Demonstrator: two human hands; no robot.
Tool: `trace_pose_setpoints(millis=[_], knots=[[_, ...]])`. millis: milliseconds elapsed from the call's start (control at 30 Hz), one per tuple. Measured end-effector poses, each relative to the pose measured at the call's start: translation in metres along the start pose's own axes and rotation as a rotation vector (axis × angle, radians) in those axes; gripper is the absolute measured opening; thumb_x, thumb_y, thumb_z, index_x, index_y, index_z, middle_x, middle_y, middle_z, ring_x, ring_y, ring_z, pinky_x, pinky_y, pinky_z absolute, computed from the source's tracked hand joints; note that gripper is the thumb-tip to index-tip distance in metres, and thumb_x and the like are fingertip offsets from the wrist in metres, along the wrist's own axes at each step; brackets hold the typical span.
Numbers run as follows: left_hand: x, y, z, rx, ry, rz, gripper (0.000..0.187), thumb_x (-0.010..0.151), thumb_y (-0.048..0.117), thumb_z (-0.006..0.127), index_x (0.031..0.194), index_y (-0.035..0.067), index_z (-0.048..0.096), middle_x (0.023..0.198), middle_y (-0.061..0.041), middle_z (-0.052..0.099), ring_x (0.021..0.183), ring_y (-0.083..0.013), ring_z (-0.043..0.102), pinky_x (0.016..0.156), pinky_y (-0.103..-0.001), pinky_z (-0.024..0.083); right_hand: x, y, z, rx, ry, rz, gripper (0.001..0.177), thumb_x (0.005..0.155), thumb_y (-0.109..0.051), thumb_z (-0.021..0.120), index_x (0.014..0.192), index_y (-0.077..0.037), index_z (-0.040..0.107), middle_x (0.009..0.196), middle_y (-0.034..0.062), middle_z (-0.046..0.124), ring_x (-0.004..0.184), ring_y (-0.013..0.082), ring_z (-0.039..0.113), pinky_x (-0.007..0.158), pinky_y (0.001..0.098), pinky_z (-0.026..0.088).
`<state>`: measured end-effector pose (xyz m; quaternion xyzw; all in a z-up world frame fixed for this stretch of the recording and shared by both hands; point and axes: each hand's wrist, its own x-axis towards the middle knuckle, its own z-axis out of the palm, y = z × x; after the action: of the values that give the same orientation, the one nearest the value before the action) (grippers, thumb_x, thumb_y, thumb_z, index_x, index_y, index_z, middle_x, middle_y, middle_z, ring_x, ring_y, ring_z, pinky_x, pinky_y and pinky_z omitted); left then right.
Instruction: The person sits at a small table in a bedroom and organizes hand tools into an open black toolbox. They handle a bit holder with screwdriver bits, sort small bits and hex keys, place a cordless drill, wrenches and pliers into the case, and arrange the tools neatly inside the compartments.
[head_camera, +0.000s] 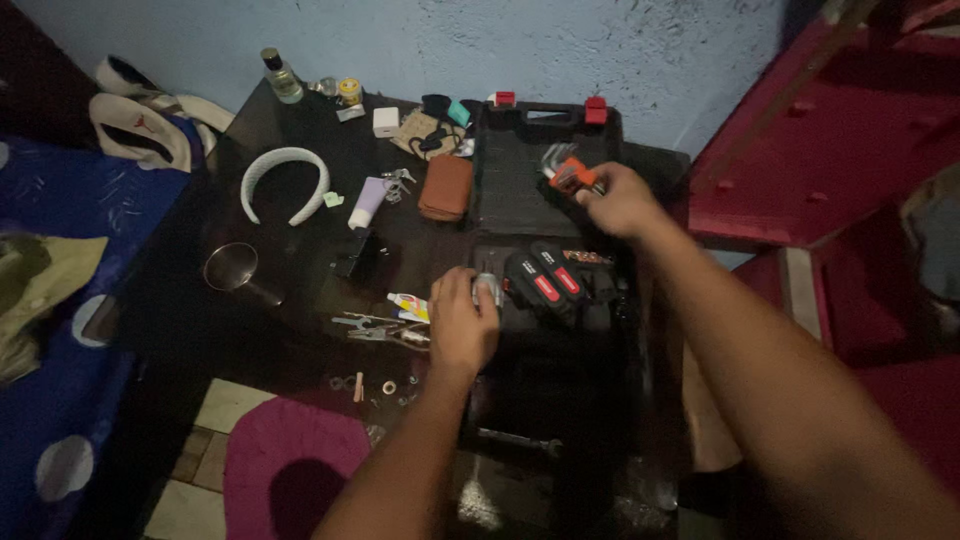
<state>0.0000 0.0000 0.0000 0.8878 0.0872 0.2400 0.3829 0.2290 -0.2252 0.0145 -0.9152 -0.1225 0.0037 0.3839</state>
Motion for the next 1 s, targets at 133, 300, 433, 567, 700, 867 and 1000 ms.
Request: trace_pose_setpoints(millis=[133, 300, 433, 567, 700, 867, 1000], knots=[[0.001, -0.004, 0.005, -0.001, 0.058, 0.055, 0.030, 0.094, 0.021, 0.058, 0.114, 0.000, 0.066, 0.124, -0.021, 0.064, 0.120, -0.0418, 0.055, 0.103, -0.052, 0.043, -0.035, -0.004, -0.037, 0.181, -0.074, 0.095, 0.032, 0.092, -0.024, 0.075, 0.114, -0.001, 0.068, 0.096, 0.0069, 0.073, 0.083, 0.0144, 0.065, 0.073, 0.0337, 0.053], [-0.001, -0.007, 0.006, 0.005, 0.052, 0.060, 0.026, 0.093, 0.019, 0.061, 0.110, 0.000, 0.066, 0.120, -0.021, 0.064, 0.117, -0.0428, 0.057, 0.100, -0.053, 0.046, -0.087, 0.005, -0.040, 0.056, -0.158, 0.199, 0.030, 0.089, -0.025, 0.081, 0.103, 0.001, 0.075, 0.080, 0.0059, 0.071, 0.071, 0.0122, 0.059, 0.064, 0.0312, 0.050], [-0.001, -0.007, 0.005, 0.019, 0.055, 0.087, 0.028, 0.093, 0.018, 0.060, 0.112, -0.001, 0.066, 0.122, -0.022, 0.063, 0.117, -0.0434, 0.056, 0.100, -0.053, 0.045, -0.129, -0.001, -0.017, 0.154, -0.072, 0.173, 0.033, 0.084, -0.023, 0.083, 0.106, -0.001, 0.072, 0.079, 0.0060, 0.071, 0.069, 0.0125, 0.061, 0.064, 0.0320, 0.052], [-0.003, -0.006, 0.005, 0.020, 0.050, 0.060, 0.027, 0.093, 0.018, 0.060, 0.111, 0.000, 0.066, 0.123, -0.021, 0.063, 0.118, -0.0429, 0.055, 0.100, -0.052, 0.045, -0.148, -0.022, -0.007, -0.074, 0.089, 0.131, 0.037, 0.085, -0.025, 0.082, 0.116, -0.005, 0.076, 0.086, 0.0103, 0.076, 0.073, 0.0185, 0.071, 0.072, 0.0338, 0.055], [-0.001, -0.006, 0.006, 0.022, 0.049, 0.057, 0.026, 0.092, 0.018, 0.060, 0.111, -0.001, 0.066, 0.122, -0.022, 0.063, 0.118, -0.0429, 0.055, 0.100, -0.052, 0.044, -0.155, -0.039, -0.014, -0.157, 0.082, 0.039, 0.037, 0.086, -0.023, 0.079, 0.120, -0.010, 0.076, 0.097, 0.0171, 0.076, 0.084, 0.0286, 0.073, 0.078, 0.0385, 0.057], [-0.001, -0.004, 0.005, 0.009, 0.057, 0.063, 0.026, 0.093, 0.018, 0.060, 0.110, -0.001, 0.066, 0.122, -0.021, 0.063, 0.117, -0.0421, 0.056, 0.100, -0.052, 0.045, -0.150, -0.039, -0.033, -0.198, -0.128, 0.195, 0.039, 0.086, -0.024, 0.075, 0.125, -0.021, 0.075, 0.094, 0.0190, 0.077, 0.086, 0.0318, 0.077, 0.084, 0.0404, 0.058], [-0.002, -0.002, 0.003, 0.006, 0.044, 0.045, 0.026, 0.095, 0.018, 0.059, 0.111, 0.000, 0.066, 0.122, -0.020, 0.063, 0.117, -0.0417, 0.056, 0.099, -0.052, 0.046, -0.133, -0.041, -0.035, -0.346, -0.158, 0.086, 0.039, 0.085, -0.027, 0.078, 0.120, -0.010, 0.076, 0.106, 0.0212, 0.076, 0.098, 0.0349, 0.074, 0.090, 0.0416, 0.057]])
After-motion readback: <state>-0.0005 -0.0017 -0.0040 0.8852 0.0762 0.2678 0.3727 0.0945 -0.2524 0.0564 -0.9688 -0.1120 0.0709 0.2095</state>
